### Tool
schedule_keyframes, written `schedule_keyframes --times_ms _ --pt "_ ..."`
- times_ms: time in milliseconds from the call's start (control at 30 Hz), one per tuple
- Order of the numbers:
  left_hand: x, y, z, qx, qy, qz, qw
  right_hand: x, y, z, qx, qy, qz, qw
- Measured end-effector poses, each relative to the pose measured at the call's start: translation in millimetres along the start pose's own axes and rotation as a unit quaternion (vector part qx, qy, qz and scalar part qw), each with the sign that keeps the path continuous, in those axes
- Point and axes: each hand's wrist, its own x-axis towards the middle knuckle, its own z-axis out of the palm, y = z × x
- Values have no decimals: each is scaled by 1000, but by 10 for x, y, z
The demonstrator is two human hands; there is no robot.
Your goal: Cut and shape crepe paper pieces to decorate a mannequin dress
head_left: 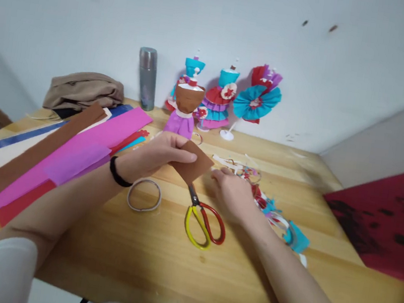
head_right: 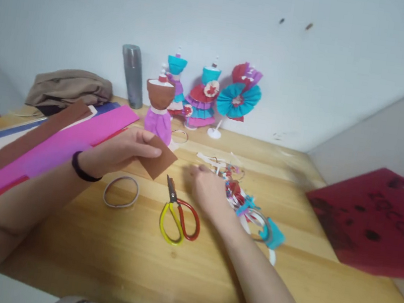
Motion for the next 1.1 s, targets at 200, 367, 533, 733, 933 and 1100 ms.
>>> schedule_keyframes --times_ms 200,367,533,733,933,1100 --pt "-7 57 47 22 5 6 1000 159 -66 286 161 15 -142 977" --pt "-9 25 50 22 14 -7 1000 190 -85 402 161 6 -135 978" --pt "-31 19 33 9 8 5 1000 154 6 227 20 -4 -76 997" --pt "-32 24 -3 -9 5 9 1000 135 293 2 -104 -22 45 993" --pt "-28 -15 38 -26 9 13 1000 39 325 -283 92 83 55 991" --pt "46 -165 93 -6 38 -4 999 -48 65 -468 493 89 -85 861"
